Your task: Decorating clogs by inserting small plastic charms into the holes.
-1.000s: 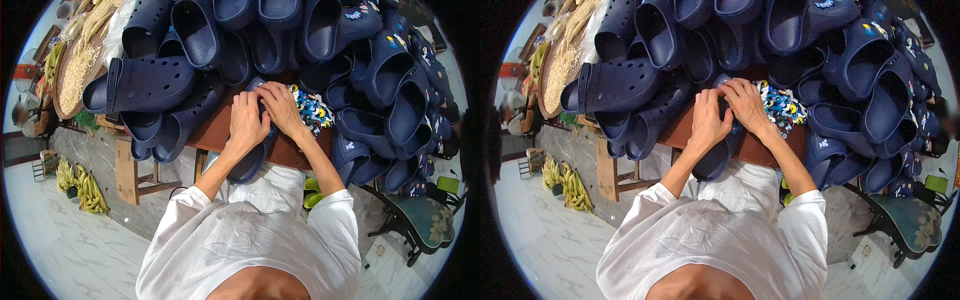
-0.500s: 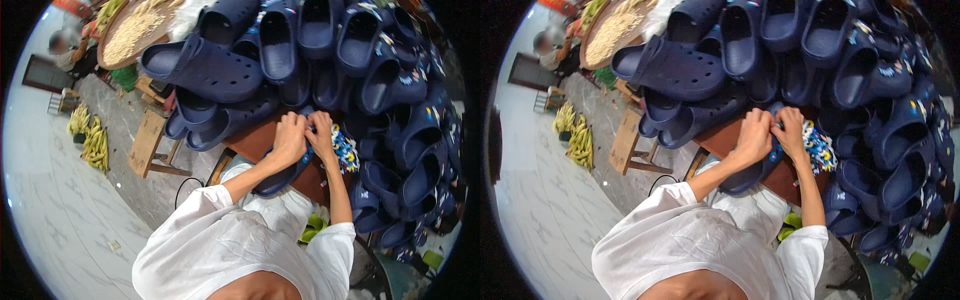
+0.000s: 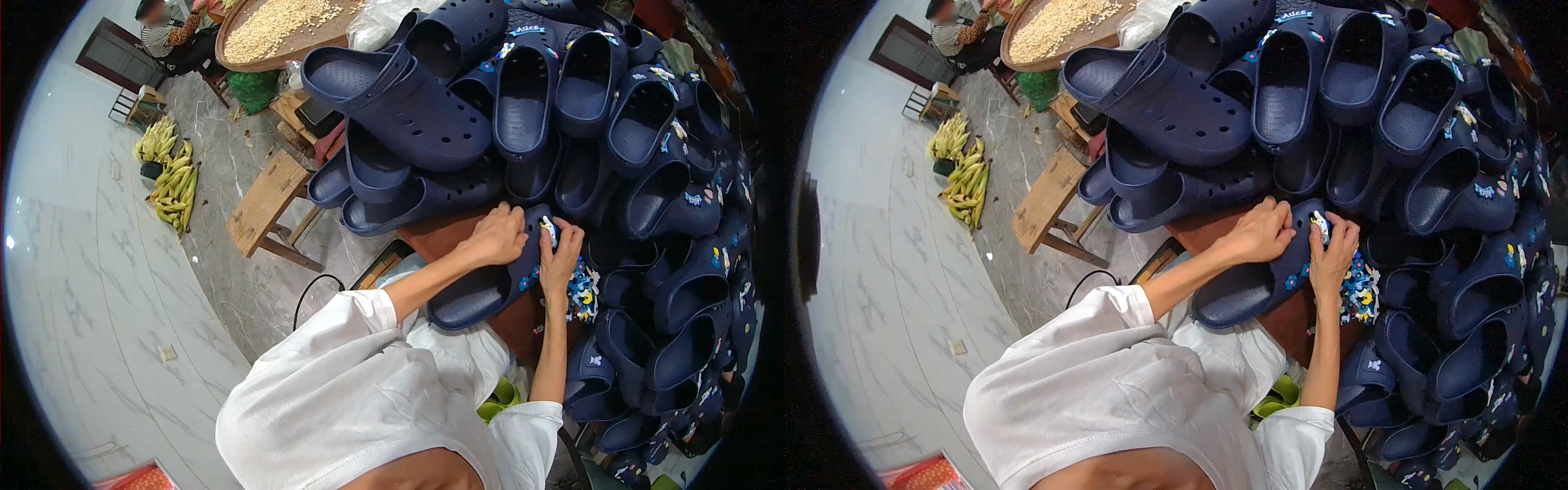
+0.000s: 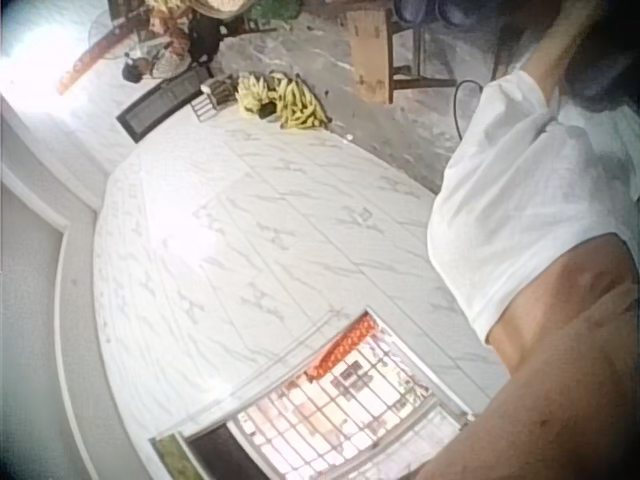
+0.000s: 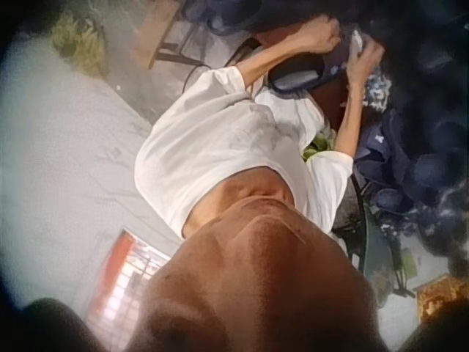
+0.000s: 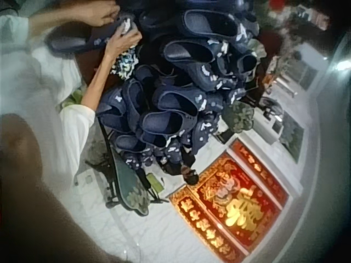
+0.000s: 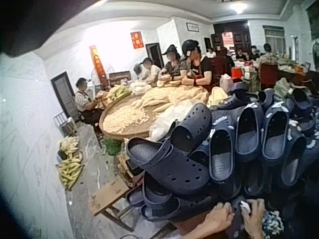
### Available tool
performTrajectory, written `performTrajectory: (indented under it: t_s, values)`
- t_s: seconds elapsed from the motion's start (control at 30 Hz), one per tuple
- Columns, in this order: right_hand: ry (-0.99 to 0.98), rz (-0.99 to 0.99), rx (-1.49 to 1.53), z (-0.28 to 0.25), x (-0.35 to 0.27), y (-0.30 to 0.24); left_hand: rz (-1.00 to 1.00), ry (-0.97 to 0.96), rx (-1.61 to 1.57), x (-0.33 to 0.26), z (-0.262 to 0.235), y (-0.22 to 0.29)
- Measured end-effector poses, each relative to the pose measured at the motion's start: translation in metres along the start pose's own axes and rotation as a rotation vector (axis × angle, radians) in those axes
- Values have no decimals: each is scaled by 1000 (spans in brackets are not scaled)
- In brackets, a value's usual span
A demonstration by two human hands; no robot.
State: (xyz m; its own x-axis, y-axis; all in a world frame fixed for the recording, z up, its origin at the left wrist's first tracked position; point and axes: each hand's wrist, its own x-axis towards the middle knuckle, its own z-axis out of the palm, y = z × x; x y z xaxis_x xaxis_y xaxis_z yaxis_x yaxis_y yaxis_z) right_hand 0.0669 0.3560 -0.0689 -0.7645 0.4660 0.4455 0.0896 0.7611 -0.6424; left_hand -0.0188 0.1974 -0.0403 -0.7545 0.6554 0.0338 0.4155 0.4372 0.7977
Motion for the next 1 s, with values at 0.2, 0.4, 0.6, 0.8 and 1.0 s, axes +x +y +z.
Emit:
performTrajectory:
  t_s: [0.2, 0.4, 0.6, 0.8, 1.0]
  values:
    - [-113, -2, -12, -2, 7, 2, 56, -123, -25, 18, 2, -23]
    - [-22, 9, 5, 9, 11, 9, 157, -117, -51, 23, -10, -18]
    - [31, -31, -100, 9, 4, 8, 83, -42, -170, 19, -4, -24]
    - [245, 100, -19, 4, -9, 12, 112, -30, -318, 19, 4, -33]
    - [177, 142, -346, -42, -18, 23, 67, -90, -277, 22, -4, -22]
